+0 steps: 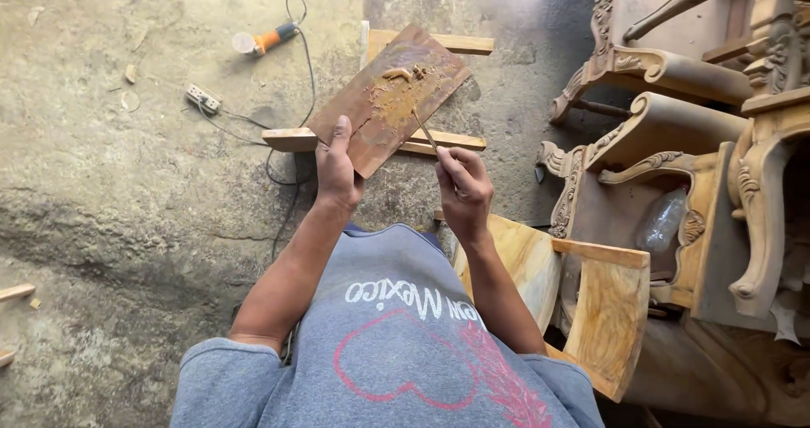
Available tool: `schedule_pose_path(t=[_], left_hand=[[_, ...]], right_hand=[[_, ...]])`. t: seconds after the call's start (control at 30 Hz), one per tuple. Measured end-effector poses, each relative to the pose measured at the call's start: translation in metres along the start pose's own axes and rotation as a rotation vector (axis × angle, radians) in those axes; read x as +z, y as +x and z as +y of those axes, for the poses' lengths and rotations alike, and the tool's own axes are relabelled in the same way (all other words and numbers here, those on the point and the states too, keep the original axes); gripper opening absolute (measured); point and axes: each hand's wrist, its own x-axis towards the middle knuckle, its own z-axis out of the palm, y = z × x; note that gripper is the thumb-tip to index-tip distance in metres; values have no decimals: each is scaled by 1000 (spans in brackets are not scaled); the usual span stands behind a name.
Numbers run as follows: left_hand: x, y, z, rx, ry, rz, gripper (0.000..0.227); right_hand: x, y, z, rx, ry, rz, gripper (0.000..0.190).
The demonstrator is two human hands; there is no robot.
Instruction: The person applies wood filler to the joints and gaps of a wooden chair frame using a small knife. They repeatedly take the filler from a wooden board and spread it onto different sections of the frame before scraping off the excess.
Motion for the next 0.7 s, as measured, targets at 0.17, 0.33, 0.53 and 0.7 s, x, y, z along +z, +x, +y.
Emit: schedule_pose_path(t=[0.17,0.33,0.53,0.7], left_hand=[[3,9,21,-9,-60,53,38],[-17,35,48,32,-18,118,37],[-35,74,64,-127,-20,211,35],[-48,105,64,-214,-66,159,36]], right_hand=[[31,21,-11,-47,-51,-51,21],[51,26,-35,-7,-161,-179,25],[81,43,-57,91,-253,-254,29],[93,56,-71,169,-394,-308,29]])
